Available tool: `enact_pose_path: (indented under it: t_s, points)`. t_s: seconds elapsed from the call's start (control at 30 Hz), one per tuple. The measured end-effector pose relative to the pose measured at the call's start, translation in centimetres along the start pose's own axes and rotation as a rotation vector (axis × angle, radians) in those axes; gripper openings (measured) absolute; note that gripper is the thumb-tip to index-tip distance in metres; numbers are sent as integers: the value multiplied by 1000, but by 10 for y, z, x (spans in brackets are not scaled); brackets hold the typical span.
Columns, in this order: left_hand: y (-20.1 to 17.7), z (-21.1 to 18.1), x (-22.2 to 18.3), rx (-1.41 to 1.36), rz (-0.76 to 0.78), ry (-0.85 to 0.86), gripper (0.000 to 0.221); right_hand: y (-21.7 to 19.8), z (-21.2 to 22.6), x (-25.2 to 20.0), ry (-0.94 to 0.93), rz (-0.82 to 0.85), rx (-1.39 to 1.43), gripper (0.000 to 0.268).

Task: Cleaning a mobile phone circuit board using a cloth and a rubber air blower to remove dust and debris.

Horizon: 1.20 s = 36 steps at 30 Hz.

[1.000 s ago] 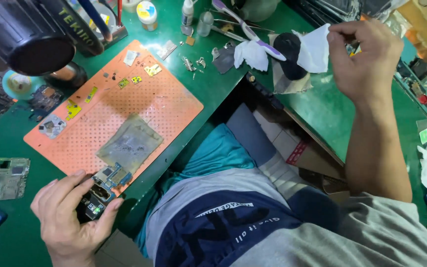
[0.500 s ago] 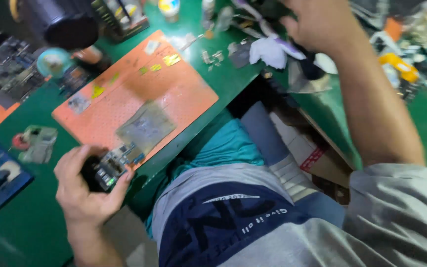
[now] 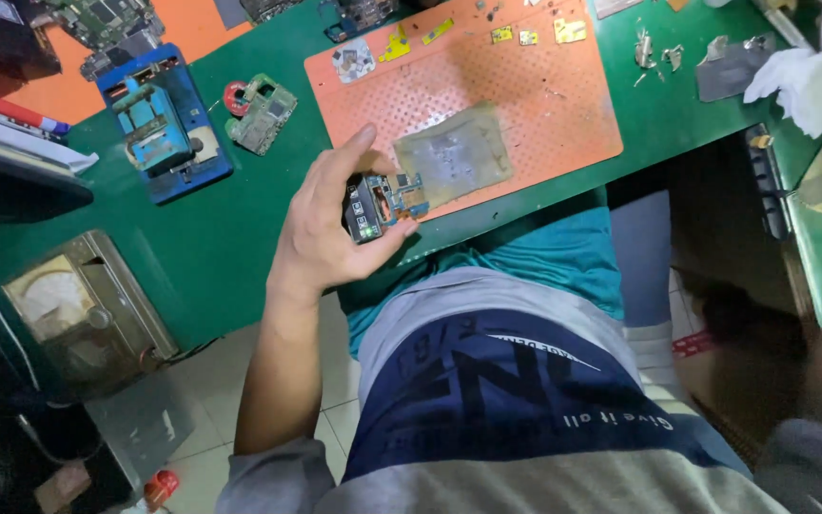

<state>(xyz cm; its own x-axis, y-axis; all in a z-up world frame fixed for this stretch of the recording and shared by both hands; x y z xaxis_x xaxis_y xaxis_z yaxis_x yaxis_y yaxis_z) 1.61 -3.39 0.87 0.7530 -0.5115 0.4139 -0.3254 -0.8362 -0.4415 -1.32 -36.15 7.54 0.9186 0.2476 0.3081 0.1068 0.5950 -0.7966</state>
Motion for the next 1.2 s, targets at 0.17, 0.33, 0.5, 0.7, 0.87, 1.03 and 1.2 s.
enact_pose_path:
  t_s: [0.17,0.33,0.5,0.7,0.87,1.03,1.2]
  points:
    - [1,-2,-1,-54,4,-40,80,55,74,40,8,-206,472,41]
    - [-3,-4,-4,73,-14,-89,87,116,113,83,47,-80,1069,30]
    - [-5,-10,-3,17,-23,-319,103,134,124,90,35,-168,1072,26]
    - [-7,-11,4,-82,-4,-404,110,149,109,88,112,-264,1248,24]
    - [-6,-6,2,-86,12,-401,111,136,110,92,118,-154,1129,30]
    - [-7,-3,1,-68,6,-279,113,141,111,98,38,-177,1169,30]
    - [-5,-2,2,-98,-7,-315,115,151,108,99,82,-236,1201,23]
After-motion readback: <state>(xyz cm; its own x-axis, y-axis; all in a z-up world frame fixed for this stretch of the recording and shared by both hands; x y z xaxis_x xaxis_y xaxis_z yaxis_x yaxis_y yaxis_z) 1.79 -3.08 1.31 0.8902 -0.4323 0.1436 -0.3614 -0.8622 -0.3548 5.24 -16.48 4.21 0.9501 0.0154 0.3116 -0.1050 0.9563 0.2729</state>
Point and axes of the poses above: each hand's wrist, its own x-axis towards the middle knuckle, its own y-axis out of the palm, z = x × y, the point moved 2 cm from there along x, towards the middle knuckle, and after that the axes turned 14 degrees about -x, right-handed, at the moved point
